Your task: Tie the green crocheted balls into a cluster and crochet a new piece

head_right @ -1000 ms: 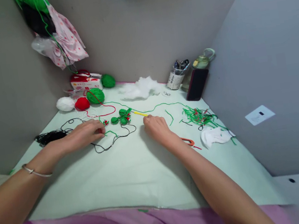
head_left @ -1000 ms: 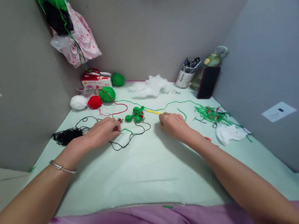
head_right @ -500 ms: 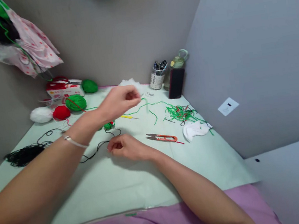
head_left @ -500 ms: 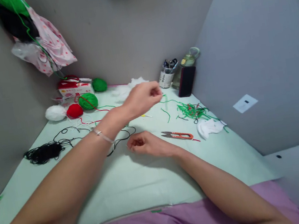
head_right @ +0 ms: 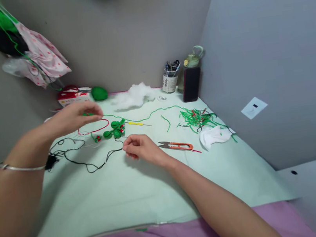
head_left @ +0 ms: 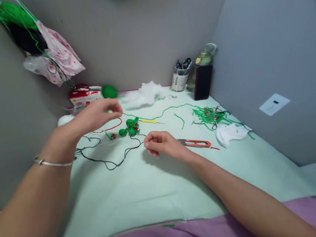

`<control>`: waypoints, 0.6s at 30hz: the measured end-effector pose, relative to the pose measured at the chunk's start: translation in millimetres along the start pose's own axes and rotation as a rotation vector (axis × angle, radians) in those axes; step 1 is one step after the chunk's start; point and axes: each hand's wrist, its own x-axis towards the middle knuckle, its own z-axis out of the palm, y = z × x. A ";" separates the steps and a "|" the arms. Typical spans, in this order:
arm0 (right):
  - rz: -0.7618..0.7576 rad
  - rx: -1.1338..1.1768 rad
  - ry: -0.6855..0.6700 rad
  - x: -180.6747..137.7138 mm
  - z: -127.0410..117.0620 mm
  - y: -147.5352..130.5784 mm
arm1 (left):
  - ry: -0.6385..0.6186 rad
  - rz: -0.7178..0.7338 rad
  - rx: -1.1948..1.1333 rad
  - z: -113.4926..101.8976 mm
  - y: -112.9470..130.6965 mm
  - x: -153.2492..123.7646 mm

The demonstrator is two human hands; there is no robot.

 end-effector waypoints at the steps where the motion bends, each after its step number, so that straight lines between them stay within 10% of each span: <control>1: 0.003 0.005 0.014 0.5 0.0 -1.0 | -0.036 -0.053 0.020 0.4 -14.3 -12.2; 11: 0.029 -0.016 0.094 6.0 4.0 1.1 | -0.038 -0.135 0.133 60.0 -71.4 -43.3; 18: -0.078 -0.043 0.183 -0.4 -0.6 -7.9 | 0.130 -0.204 -0.374 41.1 -35.3 -48.7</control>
